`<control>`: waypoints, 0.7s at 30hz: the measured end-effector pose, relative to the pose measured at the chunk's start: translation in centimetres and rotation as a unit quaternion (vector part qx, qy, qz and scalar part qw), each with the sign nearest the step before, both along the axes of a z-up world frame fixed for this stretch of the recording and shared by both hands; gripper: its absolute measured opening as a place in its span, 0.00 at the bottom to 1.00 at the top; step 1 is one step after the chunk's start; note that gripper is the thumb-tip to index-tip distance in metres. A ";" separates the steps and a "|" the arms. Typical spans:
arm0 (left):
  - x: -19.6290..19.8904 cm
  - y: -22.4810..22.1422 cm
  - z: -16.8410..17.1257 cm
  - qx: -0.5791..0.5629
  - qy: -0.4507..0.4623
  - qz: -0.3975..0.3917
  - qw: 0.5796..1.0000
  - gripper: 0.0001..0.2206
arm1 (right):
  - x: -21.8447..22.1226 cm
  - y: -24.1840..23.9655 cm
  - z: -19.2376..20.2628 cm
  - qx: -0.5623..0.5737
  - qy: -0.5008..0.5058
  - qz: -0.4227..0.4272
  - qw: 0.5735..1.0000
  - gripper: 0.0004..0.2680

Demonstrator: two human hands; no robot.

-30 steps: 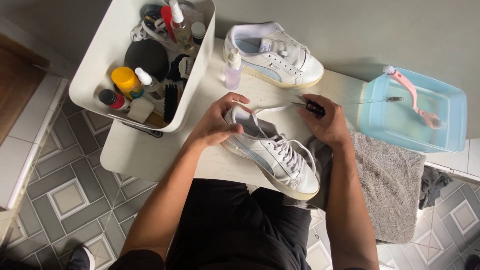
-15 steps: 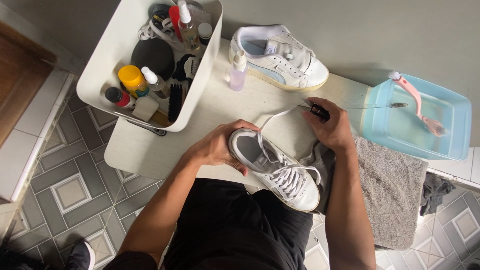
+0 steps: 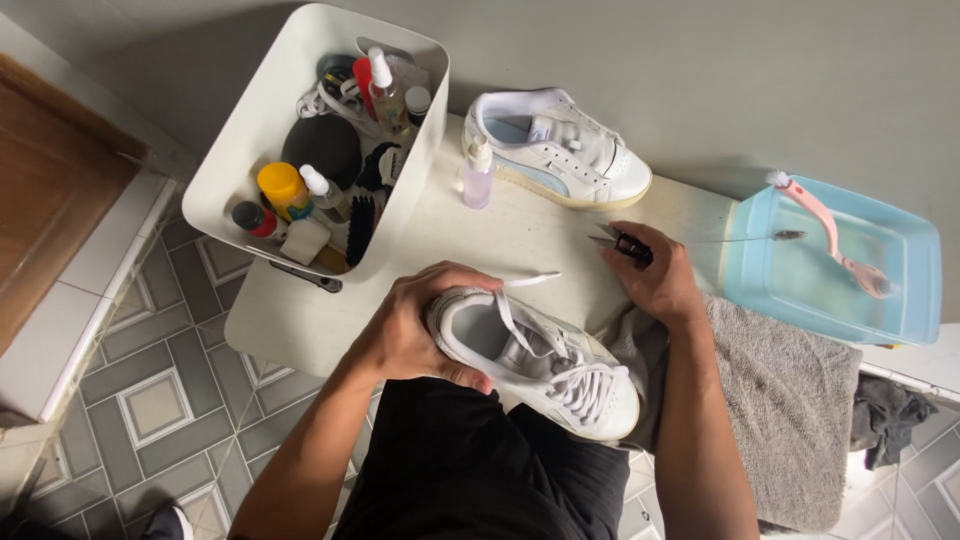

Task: Threading shoelaces through the eyelets of a white sneaker using hands and a small metal tool.

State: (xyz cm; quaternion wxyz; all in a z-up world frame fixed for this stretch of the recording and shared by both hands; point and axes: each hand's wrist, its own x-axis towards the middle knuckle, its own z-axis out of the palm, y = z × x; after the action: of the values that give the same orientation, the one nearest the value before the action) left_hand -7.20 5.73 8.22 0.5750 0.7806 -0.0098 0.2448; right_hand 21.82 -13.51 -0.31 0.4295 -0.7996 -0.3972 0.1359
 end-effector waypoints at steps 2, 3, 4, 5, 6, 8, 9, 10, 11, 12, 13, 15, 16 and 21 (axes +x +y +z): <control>-0.5 -0.2 1.3 -0.015 0.021 -0.003 1.000 0.41 | 0.2 -0.1 -0.5 0.004 0.011 0.008 1.000 0.16; -0.6 -0.4 1.8 -0.029 0.038 -0.010 0.999 0.41 | 0.3 -0.3 -0.7 0.010 0.017 0.012 1.000 0.16; -0.9 -0.6 2.0 -0.034 0.042 -0.009 0.999 0.41 | 0.2 -0.5 -1.1 0.006 0.021 0.012 1.000 0.16; -0.9 -0.7 2.3 -0.038 0.057 -0.014 0.998 0.40 | 0.4 -0.5 -1.2 0.007 0.013 0.012 1.000 0.16; -1.1 -0.9 2.7 -0.042 0.072 -0.019 0.996 0.40 | 0.6 -0.5 -1.2 0.008 0.005 0.012 1.000 0.15; -0.8 -0.9 3.4 -0.035 0.078 -0.031 0.996 0.39 | 1.0 -0.4 -1.8 0.011 0.000 0.009 1.000 0.15; -0.9 -1.1 3.8 -0.036 0.094 -0.045 0.994 0.39 | 0.9 -0.7 -2.2 0.006 0.004 0.005 1.000 0.16; -1.0 -1.0 3.5 -0.037 0.093 -0.043 0.994 0.39 | 0.7 -0.6 -1.9 0.005 0.003 0.008 1.000 0.16; -0.9 -0.8 3.2 -0.027 0.104 -0.052 0.993 0.39 | 0.7 -0.6 -1.7 0.000 0.000 0.007 1.000 0.16; -0.8 -0.6 2.9 -0.017 0.115 -0.062 0.991 0.38 | 0.7 -0.5 -1.5 -0.005 -0.003 0.007 1.000 0.16; -0.7 -0.4 2.9 -0.020 0.116 -0.063 0.991 0.38 | 0.6 -0.5 -1.5 -0.008 -0.002 0.006 1.000 0.16; -0.6 -0.2 2.7 -0.031 0.160 -0.076 0.984 0.38 | 0.4 -0.5 -1.7 0.004 -0.008 0.004 1.000 0.15; -0.5 -0.2 2.1 -0.037 0.163 -0.077 0.983 0.38 | 0.2 -0.7 -1.9 -0.001 -0.004 0.004 1.000 0.15; 1.2 1.7 -1.0 -0.057 0.198 -0.062 0.977 0.40 | 0.3 -0.4 -1.0 0.028 -0.023 0.002 0.999 0.16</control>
State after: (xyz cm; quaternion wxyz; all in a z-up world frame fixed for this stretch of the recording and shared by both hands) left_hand -6.02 7.45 7.21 0.6231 0.7775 0.0695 0.0496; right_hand 22.16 -13.89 -1.27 0.4423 -0.7890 -0.4127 0.1071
